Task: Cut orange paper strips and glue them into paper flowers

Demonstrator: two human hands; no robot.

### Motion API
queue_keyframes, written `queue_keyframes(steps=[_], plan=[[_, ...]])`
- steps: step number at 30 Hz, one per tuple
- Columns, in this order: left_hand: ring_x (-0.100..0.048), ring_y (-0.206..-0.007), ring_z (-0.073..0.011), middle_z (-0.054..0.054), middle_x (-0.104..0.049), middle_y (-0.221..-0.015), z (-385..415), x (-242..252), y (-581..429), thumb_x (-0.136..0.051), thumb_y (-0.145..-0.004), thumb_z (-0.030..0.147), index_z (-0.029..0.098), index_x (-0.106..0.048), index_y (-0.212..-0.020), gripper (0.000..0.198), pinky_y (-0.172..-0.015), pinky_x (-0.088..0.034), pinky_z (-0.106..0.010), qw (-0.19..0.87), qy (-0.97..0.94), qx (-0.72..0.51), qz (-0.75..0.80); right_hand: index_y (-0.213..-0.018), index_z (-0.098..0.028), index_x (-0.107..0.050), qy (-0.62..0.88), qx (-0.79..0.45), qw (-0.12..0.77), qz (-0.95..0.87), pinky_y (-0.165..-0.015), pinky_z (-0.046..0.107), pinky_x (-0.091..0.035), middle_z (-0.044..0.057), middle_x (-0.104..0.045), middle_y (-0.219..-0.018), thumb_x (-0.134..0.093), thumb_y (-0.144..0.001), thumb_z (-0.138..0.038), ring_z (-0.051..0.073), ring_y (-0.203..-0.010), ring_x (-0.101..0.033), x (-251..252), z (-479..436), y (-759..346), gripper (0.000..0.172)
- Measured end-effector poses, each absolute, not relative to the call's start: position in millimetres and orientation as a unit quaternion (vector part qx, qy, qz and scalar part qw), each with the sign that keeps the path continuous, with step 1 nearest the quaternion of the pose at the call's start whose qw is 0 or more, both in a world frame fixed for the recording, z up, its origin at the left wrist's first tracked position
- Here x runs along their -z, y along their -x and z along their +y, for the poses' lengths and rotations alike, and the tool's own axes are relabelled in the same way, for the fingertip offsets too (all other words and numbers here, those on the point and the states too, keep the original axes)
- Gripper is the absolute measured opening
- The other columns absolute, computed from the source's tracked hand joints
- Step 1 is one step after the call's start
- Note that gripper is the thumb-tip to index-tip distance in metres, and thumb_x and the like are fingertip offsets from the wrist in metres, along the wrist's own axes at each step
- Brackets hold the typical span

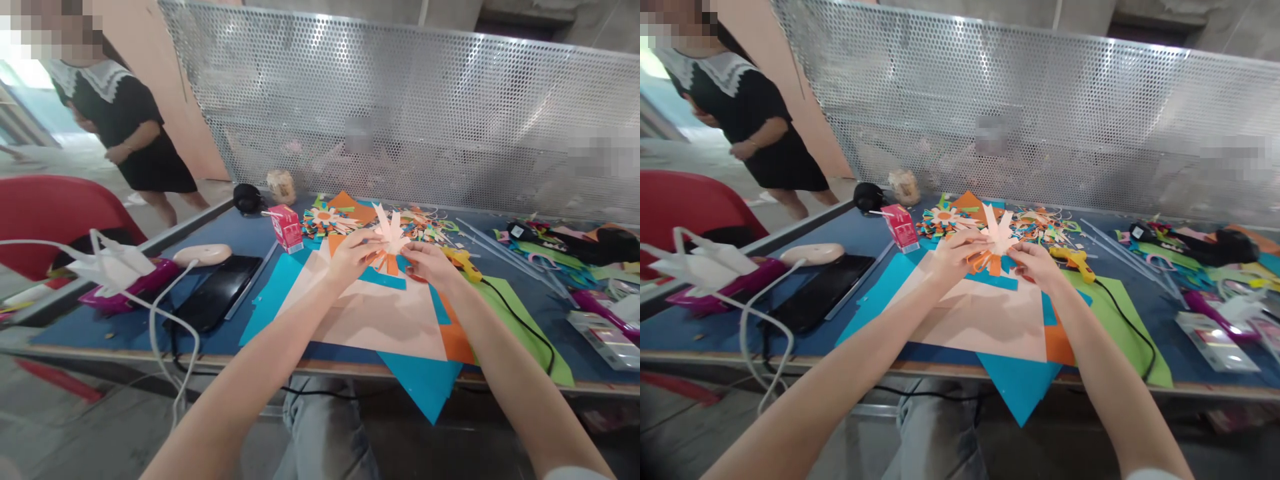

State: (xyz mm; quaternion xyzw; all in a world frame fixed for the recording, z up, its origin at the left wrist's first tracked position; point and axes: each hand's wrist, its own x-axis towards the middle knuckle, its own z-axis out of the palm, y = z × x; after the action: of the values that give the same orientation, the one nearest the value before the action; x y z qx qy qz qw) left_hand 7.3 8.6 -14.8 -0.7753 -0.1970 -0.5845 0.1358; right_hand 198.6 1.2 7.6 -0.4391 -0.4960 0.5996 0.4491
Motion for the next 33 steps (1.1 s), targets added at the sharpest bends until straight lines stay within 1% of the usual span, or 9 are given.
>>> queue_keyframes(steps=[3,7,13,16,22,28,33], plan=[[-0.061,-0.09,-0.0128,-0.007,-0.063,-0.094,7.9,14.2,-7.4,-0.054,-0.082,0.016,0.019,-0.065,-0.088,0.013,-0.077,-0.052,-0.026,0.127,0.774,0.59,-0.191,-0.063,-0.017,-0.059,0.447,-0.597,0.451,-0.491,-0.043,0.018,-0.039,-0.005,-0.055,-0.06,-0.081,-0.044,-0.031,0.004,-0.048,-0.048,-10.2,-0.3,-197.7,0.033],[-0.061,-0.09,-0.0126,-0.006,-0.064,-0.092,7.7,12.3,-6.8,-0.052,-0.083,0.019,0.02,-0.065,-0.088,0.014,-0.076,-0.052,-0.026,0.137,0.775,0.582,-0.204,-0.063,-0.017,-0.06,0.439,-0.603,0.452,-0.489,-0.044,0.018,-0.04,-0.005,-0.055,-0.058,-0.082,-0.042,-0.033,0.004,-0.047,-0.047,-13.8,-2.4,-196.6,0.035],[-0.062,-0.087,-0.0133,-0.007,-0.065,-0.089,9.2,11.7,-6.7,-0.054,-0.082,0.018,0.019,-0.066,-0.083,0.012,-0.075,-0.052,-0.028,0.127,0.766,0.598,-0.2,-0.068,-0.018,-0.061,0.428,-0.608,0.458,-0.487,-0.044,0.021,-0.04,-0.004,-0.057,-0.061,-0.078,-0.047,-0.03,0.006,-0.047,-0.051,-15.1,-2.8,-197.7,0.029],[-0.062,-0.087,-0.0132,-0.006,-0.065,-0.091,9.4,12.0,-5.5,-0.053,-0.083,0.017,0.02,-0.066,-0.084,0.014,-0.076,-0.051,-0.029,0.127,0.77,0.589,-0.212,-0.069,-0.018,-0.06,0.433,-0.604,0.46,-0.485,-0.045,0.022,-0.04,-0.003,-0.057,-0.061,-0.076,-0.051,-0.028,0.008,-0.047,-0.051,-14.9,-2.8,-198.3,0.026],[-0.061,-0.089,-0.0138,-0.007,-0.064,-0.094,8.8,12.3,-3.8,-0.053,-0.082,0.015,0.021,-0.066,-0.087,0.015,-0.077,-0.05,-0.029,0.118,0.777,0.583,-0.209,-0.067,-0.017,-0.06,0.439,-0.591,0.457,-0.499,-0.044,0.02,-0.038,-0.004,-0.056,-0.06,-0.077,-0.05,-0.03,0.007,-0.048,-0.051,-13.1,-1.6,-198.5,0.028],[-0.061,-0.087,-0.0131,-0.006,-0.064,-0.09,8.8,11.9,-5.6,-0.053,-0.082,0.015,0.02,-0.065,-0.084,0.013,-0.074,-0.05,-0.027,0.145,0.776,0.582,-0.196,-0.063,-0.017,-0.058,0.448,-0.586,0.465,-0.49,-0.043,0.02,-0.039,-0.004,-0.054,-0.058,-0.077,-0.046,-0.028,0.006,-0.048,-0.049,-14.7,-1.9,-197.1,0.028],[-0.062,-0.087,-0.0132,-0.007,-0.064,-0.09,7.4,10.8,-6.8,-0.055,-0.081,0.015,0.019,-0.065,-0.086,0.012,-0.075,-0.051,-0.027,0.168,0.773,0.585,-0.179,-0.062,-0.017,-0.057,0.445,-0.587,0.46,-0.495,-0.043,0.021,-0.04,-0.003,-0.055,-0.061,-0.075,-0.047,-0.026,0.006,-0.049,-0.049,-14.7,-1.4,-198.0,0.024]])
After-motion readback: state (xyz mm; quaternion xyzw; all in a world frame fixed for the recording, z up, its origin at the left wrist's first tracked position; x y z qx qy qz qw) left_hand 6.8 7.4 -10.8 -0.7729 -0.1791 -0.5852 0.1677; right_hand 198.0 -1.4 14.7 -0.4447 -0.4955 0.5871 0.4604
